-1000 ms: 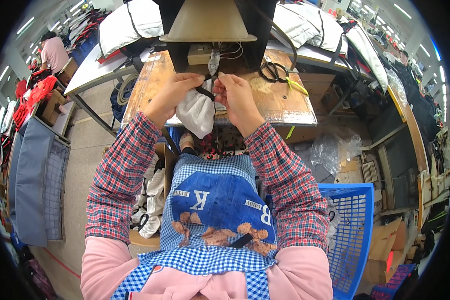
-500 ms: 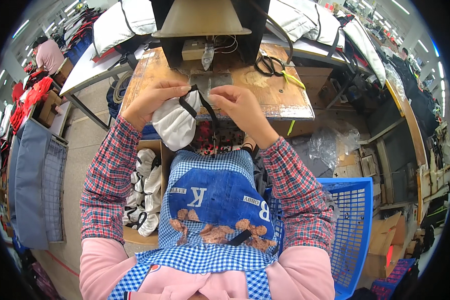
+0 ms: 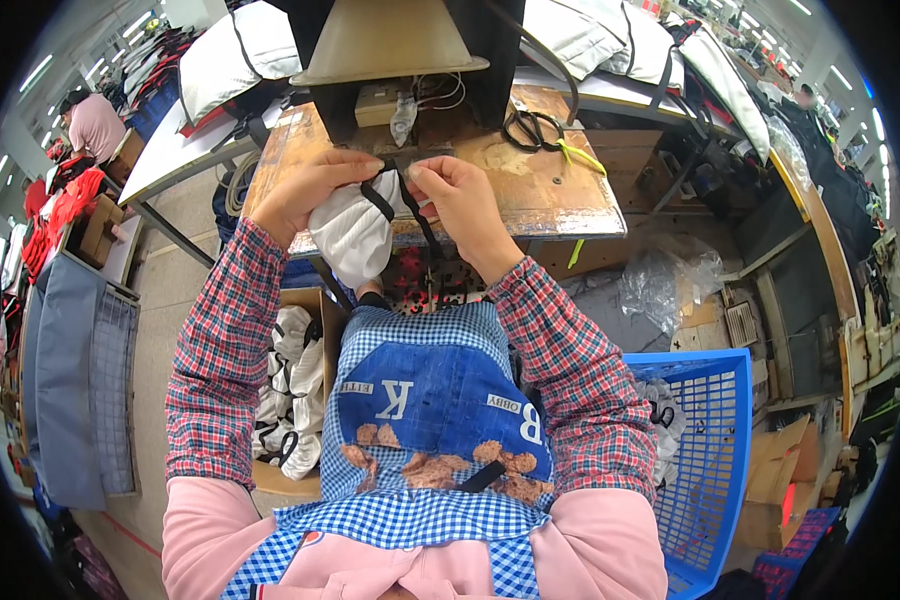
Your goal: Attaching black straps to small white fabric bags using an industrial sewing machine.
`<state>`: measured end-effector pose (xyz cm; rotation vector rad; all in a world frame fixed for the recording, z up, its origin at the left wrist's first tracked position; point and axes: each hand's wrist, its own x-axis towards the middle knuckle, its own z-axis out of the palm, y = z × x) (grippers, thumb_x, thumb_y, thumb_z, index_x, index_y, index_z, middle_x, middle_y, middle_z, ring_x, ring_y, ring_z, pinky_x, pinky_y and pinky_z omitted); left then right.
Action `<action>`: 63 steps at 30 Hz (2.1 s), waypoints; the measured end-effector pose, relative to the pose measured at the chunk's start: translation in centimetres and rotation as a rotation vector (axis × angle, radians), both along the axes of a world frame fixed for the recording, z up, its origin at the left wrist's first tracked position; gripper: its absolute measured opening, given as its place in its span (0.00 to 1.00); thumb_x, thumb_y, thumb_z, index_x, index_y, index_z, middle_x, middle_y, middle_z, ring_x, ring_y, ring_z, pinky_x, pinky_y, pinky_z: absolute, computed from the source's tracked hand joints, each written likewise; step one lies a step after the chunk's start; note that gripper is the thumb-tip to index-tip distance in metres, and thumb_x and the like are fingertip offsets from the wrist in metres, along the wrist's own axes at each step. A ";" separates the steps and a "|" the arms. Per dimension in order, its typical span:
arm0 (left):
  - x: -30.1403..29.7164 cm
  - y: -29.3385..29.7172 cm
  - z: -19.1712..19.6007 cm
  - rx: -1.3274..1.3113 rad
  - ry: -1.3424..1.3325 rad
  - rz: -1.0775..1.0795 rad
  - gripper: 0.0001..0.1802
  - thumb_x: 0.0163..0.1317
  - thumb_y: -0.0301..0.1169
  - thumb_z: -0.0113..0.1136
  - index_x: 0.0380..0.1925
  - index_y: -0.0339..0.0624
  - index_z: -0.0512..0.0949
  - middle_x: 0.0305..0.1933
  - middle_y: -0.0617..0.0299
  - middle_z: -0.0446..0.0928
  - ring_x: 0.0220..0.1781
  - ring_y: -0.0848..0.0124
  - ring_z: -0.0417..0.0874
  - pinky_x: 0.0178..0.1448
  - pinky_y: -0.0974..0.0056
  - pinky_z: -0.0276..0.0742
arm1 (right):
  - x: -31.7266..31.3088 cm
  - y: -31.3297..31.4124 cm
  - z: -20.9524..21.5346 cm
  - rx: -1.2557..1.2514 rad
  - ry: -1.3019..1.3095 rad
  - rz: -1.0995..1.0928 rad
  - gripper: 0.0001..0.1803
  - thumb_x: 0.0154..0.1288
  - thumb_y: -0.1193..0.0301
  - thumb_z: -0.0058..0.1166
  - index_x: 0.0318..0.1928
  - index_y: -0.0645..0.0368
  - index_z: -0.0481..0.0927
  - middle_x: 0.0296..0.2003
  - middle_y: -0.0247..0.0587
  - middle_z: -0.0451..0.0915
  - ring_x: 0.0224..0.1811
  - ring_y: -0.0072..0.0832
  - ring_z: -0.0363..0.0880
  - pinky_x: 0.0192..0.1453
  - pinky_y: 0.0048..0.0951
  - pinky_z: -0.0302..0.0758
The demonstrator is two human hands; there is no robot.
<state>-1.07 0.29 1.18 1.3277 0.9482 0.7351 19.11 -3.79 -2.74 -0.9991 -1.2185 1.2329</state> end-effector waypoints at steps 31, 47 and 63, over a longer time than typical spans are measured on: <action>0.0 -9.9 1.2 0.331 0.199 -0.245 0.17 0.68 0.37 0.54 0.51 0.37 0.75 0.38 0.69 0.76 0.42 0.81 0.73 0.46 0.74 0.71 | 2.4 -10.4 2.1 -0.124 -0.162 0.319 0.20 0.61 0.66 0.59 0.49 0.66 0.75 0.41 0.35 0.78 0.42 0.18 0.75 0.47 0.22 0.72; -23.9 -14.7 -31.2 0.063 0.816 0.634 0.39 0.50 0.53 0.66 0.49 0.27 0.75 0.45 0.42 0.79 0.48 0.52 0.80 0.53 0.57 0.75 | 16.1 -20.4 -5.6 -0.165 -1.401 0.102 0.19 0.59 0.68 0.60 0.46 0.69 0.75 0.42 0.57 0.80 0.45 0.49 0.79 0.48 0.39 0.74; -12.6 -21.3 -10.8 0.295 0.043 0.757 0.11 0.61 0.27 0.61 0.43 0.36 0.76 0.38 0.68 0.77 0.40 0.82 0.76 0.43 0.75 0.72 | -8.4 -11.3 -6.1 -0.255 -0.192 0.495 0.18 0.70 0.61 0.51 0.48 0.64 0.77 0.41 0.36 0.81 0.39 0.20 0.79 0.39 0.20 0.75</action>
